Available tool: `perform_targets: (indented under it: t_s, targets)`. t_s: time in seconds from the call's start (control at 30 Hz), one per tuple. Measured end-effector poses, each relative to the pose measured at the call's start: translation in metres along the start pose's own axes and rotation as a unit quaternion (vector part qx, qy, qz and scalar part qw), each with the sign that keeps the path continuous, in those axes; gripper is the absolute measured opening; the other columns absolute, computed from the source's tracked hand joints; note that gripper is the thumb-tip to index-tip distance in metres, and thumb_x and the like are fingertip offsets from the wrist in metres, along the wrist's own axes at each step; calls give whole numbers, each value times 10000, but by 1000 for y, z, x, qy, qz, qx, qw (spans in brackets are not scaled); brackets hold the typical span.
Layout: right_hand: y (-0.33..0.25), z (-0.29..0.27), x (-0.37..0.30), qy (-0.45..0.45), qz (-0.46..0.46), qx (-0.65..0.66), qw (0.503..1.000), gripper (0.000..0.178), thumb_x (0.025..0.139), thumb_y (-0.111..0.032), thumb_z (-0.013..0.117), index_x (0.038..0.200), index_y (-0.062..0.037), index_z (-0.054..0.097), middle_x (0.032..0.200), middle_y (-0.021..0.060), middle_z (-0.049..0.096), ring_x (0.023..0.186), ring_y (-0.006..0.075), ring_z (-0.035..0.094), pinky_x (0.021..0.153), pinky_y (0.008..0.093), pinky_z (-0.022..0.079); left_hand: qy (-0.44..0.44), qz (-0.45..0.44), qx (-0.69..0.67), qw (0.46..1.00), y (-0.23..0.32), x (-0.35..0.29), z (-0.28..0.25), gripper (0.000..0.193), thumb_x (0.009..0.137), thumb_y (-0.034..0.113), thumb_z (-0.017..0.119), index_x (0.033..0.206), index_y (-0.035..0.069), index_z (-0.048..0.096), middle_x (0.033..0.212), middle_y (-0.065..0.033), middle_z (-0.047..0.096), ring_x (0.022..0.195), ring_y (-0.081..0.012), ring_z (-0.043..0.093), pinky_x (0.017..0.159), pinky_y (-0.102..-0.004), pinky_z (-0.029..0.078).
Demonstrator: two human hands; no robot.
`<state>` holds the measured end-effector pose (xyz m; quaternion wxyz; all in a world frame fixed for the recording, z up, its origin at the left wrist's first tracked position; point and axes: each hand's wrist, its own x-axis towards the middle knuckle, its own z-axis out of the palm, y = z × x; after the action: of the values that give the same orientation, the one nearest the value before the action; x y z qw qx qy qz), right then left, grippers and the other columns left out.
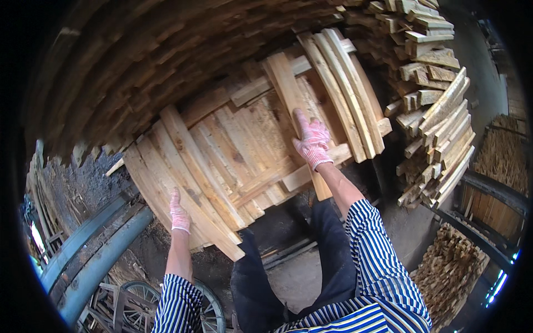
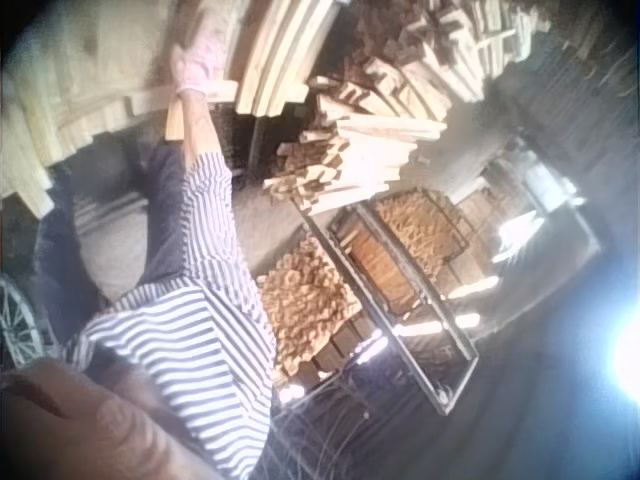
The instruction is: The person repeatedly picks up small wooden planks from a pile and stacks them neatly on a growing pile. The person wears pink gloves and handles the planks one by one or in small groups, aligning them as they stack.
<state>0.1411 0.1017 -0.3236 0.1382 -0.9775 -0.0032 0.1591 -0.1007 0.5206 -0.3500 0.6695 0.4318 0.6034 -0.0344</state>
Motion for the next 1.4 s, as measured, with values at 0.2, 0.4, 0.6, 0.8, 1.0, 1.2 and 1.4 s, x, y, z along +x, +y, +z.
perform_targets:
  t_s: [0.2,0.4,0.6,0.8,1.0,1.2,1.4]
  targets:
    - [-39,16,-24,-19,-17,133,991,884,787,-140,783,1564,-270,381,1337,326,506,1198,490,561,1019,481,502,13,84,3,996,-6,6,-13,770,913,437,743,1498,16,473,1490,-144,519,1423,-255,430,1187,-419,332]
    - [-164,93,-69,-26,-145,124,981,776,953,-461,611,1614,-256,262,1370,361,499,1256,483,544,1051,518,488,-64,29,-60,996,1,13,-5,687,925,438,740,1438,27,537,1397,-109,583,1280,-257,545,1103,-414,419]
    - [-191,91,-69,-126,-202,270,933,834,943,-475,608,1600,-106,251,1448,354,456,1284,520,502,1088,530,433,-92,25,-53,994,-16,22,-12,723,965,464,656,1512,33,462,1499,-122,496,1358,-283,464,1150,-448,384]
    - [-71,-54,38,-47,-4,-86,995,722,933,-191,612,1570,-41,306,1441,343,465,1225,414,559,956,465,509,17,49,105,993,2,-15,2,876,946,590,619,1576,37,362,1616,-131,370,1496,-294,299,1245,-431,202]
    - [107,-18,85,192,-35,-205,959,579,873,24,522,1443,-12,421,1187,225,550,982,374,608,806,481,561,-85,36,36,995,-6,18,2,766,909,610,677,1441,77,535,1349,-124,612,1181,-299,603,983,-475,503]
    - [74,0,40,151,-105,51,982,838,788,-98,716,1552,-167,377,1323,259,498,1167,433,556,884,491,527,-1,78,39,996,-8,36,-18,765,914,615,663,1430,66,530,1330,-109,599,1176,-295,575,1011,-457,453]
    - [115,-66,39,56,-66,10,996,803,845,-152,716,1570,-221,378,1226,231,532,1022,364,582,810,480,524,-19,67,30,997,-13,13,1,778,926,614,644,1440,44,518,1379,-104,582,1236,-288,552,1066,-435,435]
